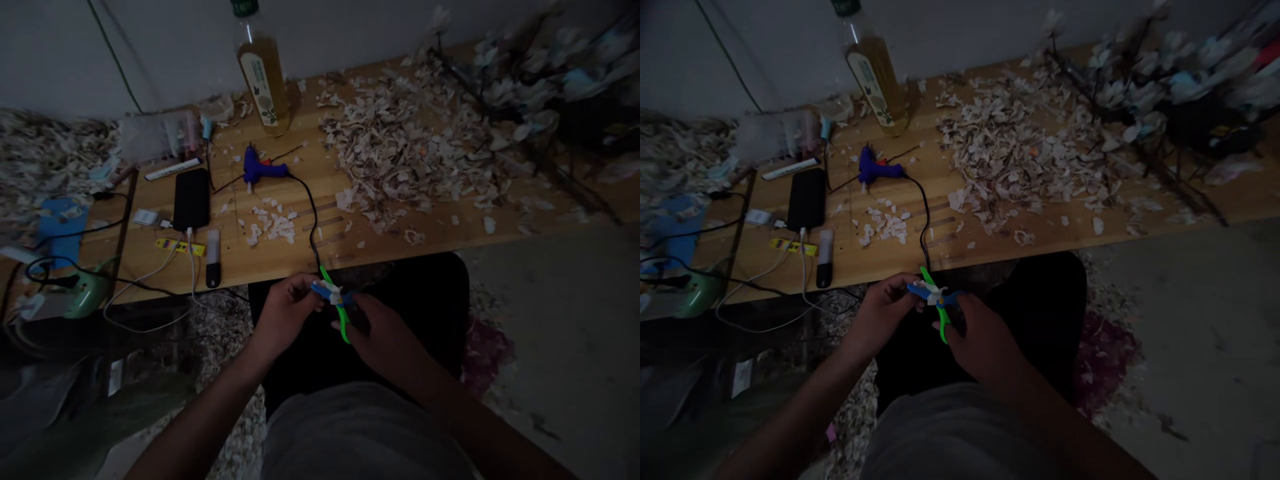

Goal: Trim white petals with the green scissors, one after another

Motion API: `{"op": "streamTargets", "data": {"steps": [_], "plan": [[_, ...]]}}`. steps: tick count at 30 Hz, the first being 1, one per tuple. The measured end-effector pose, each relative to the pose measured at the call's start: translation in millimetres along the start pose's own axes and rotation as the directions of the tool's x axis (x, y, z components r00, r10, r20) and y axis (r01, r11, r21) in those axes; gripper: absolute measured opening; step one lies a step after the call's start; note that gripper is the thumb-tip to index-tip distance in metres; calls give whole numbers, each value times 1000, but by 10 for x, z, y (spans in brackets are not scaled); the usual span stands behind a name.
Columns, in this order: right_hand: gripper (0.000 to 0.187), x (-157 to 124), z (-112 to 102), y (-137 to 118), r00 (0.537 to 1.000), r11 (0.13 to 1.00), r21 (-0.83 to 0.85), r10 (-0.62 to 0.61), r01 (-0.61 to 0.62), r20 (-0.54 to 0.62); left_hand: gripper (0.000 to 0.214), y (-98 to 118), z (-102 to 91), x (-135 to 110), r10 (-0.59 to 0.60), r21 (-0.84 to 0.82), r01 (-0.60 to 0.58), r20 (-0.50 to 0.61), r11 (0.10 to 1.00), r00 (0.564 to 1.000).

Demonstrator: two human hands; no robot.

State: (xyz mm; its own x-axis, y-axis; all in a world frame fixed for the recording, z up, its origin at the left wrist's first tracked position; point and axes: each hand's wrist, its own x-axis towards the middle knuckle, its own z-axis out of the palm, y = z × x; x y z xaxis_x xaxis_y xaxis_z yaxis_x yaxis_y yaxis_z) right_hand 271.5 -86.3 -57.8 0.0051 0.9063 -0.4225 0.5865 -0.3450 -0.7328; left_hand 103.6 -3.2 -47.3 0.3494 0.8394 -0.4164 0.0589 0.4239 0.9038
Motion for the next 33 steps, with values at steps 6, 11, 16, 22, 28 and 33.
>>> {"op": "streamTargets", "data": {"steps": [6, 11, 16, 22, 28, 33], "plan": [[29, 50, 112, -118, 998, 983, 174, 63, -65, 18, 19, -27, -3, 17, 19, -88, -28, -99, 996, 995], [25, 97, 187, -159, 998, 974, 221, 57, -58, 10, 19, -95, 12, 22, 2, -173, -28, -151, 984, 989], [28, 112, 241, -198, 999, 969, 247, 39, -33, -19, 13, -127, 28, 31, -34, -237, -10, -179, 971, 983], [30, 125, 249, -222, 999, 962, 271, 46, -40, -18, 13, -137, -1, 43, -76, -309, 26, -148, 951, 986], [31, 150, 275, -215, 999, 960, 275, 55, -52, -2, 16, -133, -11, 54, -88, -321, 36, -149, 946, 985], [39, 164, 305, -137, 996, 986, 158, 69, -59, -56, 15, -140, -5, 52, -106, -374, 53, -124, 926, 987]]}}
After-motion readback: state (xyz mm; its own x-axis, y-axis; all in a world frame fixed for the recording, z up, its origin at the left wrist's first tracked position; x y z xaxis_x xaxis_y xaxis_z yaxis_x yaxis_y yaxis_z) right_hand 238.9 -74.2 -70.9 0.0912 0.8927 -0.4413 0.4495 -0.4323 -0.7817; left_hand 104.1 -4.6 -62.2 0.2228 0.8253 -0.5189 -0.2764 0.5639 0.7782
